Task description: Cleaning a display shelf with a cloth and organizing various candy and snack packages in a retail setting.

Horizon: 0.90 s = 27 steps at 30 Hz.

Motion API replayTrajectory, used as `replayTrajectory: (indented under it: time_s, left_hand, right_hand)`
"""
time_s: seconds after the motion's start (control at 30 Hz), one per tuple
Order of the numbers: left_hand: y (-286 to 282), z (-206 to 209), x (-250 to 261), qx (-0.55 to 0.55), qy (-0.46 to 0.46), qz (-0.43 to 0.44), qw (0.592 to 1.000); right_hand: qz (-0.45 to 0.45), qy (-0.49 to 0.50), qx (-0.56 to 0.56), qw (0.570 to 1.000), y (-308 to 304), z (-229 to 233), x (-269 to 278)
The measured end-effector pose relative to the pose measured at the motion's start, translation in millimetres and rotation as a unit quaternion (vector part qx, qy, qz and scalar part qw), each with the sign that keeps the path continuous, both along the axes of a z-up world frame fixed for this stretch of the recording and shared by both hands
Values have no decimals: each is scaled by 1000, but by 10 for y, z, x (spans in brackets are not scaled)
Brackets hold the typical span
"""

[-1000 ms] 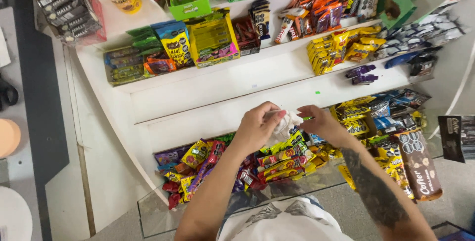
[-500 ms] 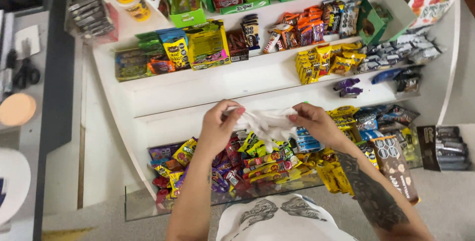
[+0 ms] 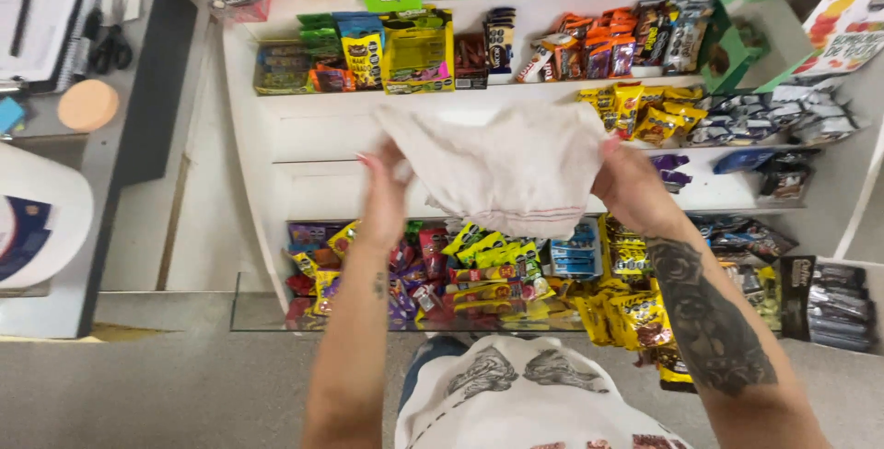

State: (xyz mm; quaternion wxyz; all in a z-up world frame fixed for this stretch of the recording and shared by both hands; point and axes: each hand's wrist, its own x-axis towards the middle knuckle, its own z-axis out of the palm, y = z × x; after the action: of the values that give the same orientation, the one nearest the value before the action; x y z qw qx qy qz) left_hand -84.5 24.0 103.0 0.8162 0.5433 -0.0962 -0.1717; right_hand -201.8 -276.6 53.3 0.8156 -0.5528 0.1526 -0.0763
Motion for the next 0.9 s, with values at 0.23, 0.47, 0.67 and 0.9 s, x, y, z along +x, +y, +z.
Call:
replayTrajectory:
  time_s: [0.23,0.47,0.67,0.9]
  left_hand:
    - [158,-610,-203,396,108,-170,896]
    - [543,-929,181,432,-31,-141,890]
    - [608,-582,326,457,-115,-200,859]
    - [675,-553,555,298,-235,-199,904]
  right_hand:
    - [36,188,-187,963,522,415,-136]
    - [73,262,-411,870,190,-300,-155]
    - [62,244,-442,861,130,-52,-79]
    - [26,57,-646,761,-93,86,1]
